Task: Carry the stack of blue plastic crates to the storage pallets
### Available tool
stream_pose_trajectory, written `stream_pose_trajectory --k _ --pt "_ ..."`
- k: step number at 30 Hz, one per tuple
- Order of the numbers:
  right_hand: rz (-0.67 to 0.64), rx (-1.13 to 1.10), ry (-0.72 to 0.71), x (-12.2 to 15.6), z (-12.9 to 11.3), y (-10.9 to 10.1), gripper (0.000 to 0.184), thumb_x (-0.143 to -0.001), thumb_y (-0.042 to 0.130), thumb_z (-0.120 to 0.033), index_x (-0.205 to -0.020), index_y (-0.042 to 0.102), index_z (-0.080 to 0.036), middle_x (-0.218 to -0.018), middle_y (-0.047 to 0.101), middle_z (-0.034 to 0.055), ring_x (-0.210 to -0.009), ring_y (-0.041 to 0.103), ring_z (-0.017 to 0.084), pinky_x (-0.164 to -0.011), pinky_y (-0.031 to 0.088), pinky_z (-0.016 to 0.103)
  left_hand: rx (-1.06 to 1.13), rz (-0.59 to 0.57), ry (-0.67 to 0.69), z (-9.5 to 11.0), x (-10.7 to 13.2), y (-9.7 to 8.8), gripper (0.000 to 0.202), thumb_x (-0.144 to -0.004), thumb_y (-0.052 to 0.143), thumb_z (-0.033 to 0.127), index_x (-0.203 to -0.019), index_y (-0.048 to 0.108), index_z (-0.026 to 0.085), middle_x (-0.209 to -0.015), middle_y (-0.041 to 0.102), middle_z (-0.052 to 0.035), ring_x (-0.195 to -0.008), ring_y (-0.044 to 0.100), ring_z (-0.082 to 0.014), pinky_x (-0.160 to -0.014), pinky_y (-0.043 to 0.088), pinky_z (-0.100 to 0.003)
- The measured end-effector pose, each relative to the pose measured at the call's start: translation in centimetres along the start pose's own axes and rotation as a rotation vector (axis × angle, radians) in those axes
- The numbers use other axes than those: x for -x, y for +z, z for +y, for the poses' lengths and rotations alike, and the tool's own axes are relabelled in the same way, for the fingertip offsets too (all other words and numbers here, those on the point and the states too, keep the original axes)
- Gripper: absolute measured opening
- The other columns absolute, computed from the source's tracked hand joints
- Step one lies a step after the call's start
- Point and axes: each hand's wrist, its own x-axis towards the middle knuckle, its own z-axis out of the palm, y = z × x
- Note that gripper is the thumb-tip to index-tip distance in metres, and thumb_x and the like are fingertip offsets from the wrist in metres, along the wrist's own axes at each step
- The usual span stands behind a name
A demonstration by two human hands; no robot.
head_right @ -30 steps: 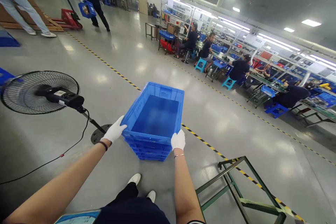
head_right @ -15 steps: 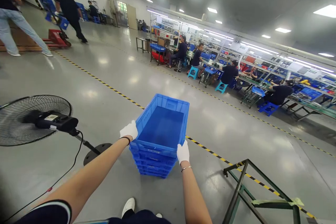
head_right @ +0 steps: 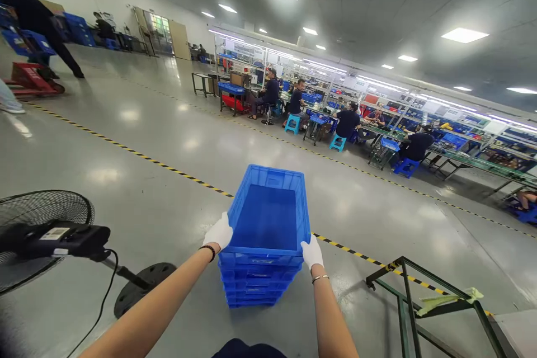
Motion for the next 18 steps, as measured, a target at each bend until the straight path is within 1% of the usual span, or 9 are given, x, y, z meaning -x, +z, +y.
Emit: stream_pose_trajectory --k 3,5,8,10,12,14,18 --pt "0.029 -0.059 0.072 -0.2 0.0 0.2 0.045 -0.078 0.052 -0.021 -0.121 0.058 -0.013 -0.118 0.067 0.0122 -0.107 0.064 0.026 -0.095 0.049 0.036 0.020 -0.029 0.020 0.0 0.0 0.0 0.043 -0.090 0.033 0.011 -0.132 0.035 0.010 -0.114 0.063 -0.0194 -0.108 0.062 -0.0368 -0.090 0.045 -0.047" --pt "0.064 -0.162 0.075 0.0 -0.1 0.3 0.042 -0.075 0.052 -0.020 -0.116 0.060 -0.014 -0.116 0.068 0.0112 -0.105 0.065 0.025 -0.093 0.051 0.034 0.017 -0.032 0.026 0.1 0.0 0.0 0.046 -0.090 0.033 0.011 -0.135 0.032 0.009 -0.115 0.062 -0.0200 -0.109 0.062 -0.0365 -0.090 0.045 -0.047" --pt "0.108 -0.277 0.084 0.5 -0.6 0.7 0.044 -0.072 0.051 -0.018 -0.115 0.060 -0.013 -0.117 0.068 0.0106 -0.104 0.066 0.023 -0.093 0.051 0.032 0.015 -0.023 0.040 -0.1 0.1 0.1 0.048 -0.090 0.034 0.012 -0.138 0.029 0.009 -0.115 0.062 -0.0200 -0.107 0.062 -0.0364 -0.089 0.046 -0.046" --pt "0.134 -0.271 0.095 0.9 -1.2 1.2 0.048 -0.071 0.051 -0.018 -0.118 0.061 -0.013 -0.119 0.067 0.0106 -0.106 0.065 0.023 -0.096 0.051 0.032 0.006 -0.031 0.049 -0.6 -0.1 0.0 0.049 -0.090 0.034 0.013 -0.139 0.029 0.010 -0.116 0.063 -0.0203 -0.105 0.064 -0.0365 -0.088 0.046 -0.046" --pt "0.150 -0.253 0.082 1.6 -2.0 1.8 0.054 -0.071 0.051 -0.018 -0.124 0.060 -0.013 -0.125 0.065 0.0110 -0.111 0.063 0.022 -0.101 0.048 0.031 -0.020 -0.043 0.053 -1.6 -0.5 -0.3 0.050 -0.091 0.034 0.016 -0.141 0.028 0.010 -0.118 0.062 -0.0215 -0.106 0.063 -0.0367 -0.089 0.046 -0.045" --pt "0.151 -0.250 0.060 2.4 -3.1 2.8 0.058 -0.073 0.049 -0.018 -0.130 0.057 -0.012 -0.131 0.061 0.0112 -0.118 0.059 0.022 -0.106 0.044 0.030 -0.061 -0.038 0.057 -3.1 -1.1 -0.8 0.054 -0.093 0.035 0.020 -0.145 0.024 0.009 -0.122 0.060 -0.0231 -0.111 0.062 -0.0372 -0.091 0.046 -0.045" --pt "0.118 -0.260 -0.018 4.2 -5.7 5.5 0.062 -0.078 0.046 -0.020 -0.139 0.050 -0.011 -0.139 0.055 0.0108 -0.127 0.053 0.020 -0.111 0.039 0.030 -0.116 -0.025 0.028 -6.7 -2.4 -2.8 0.063 -0.095 0.036 0.027 -0.152 0.017 0.008 -0.133 0.055 -0.0238 -0.121 0.056 -0.0365 -0.099 0.043 -0.045"
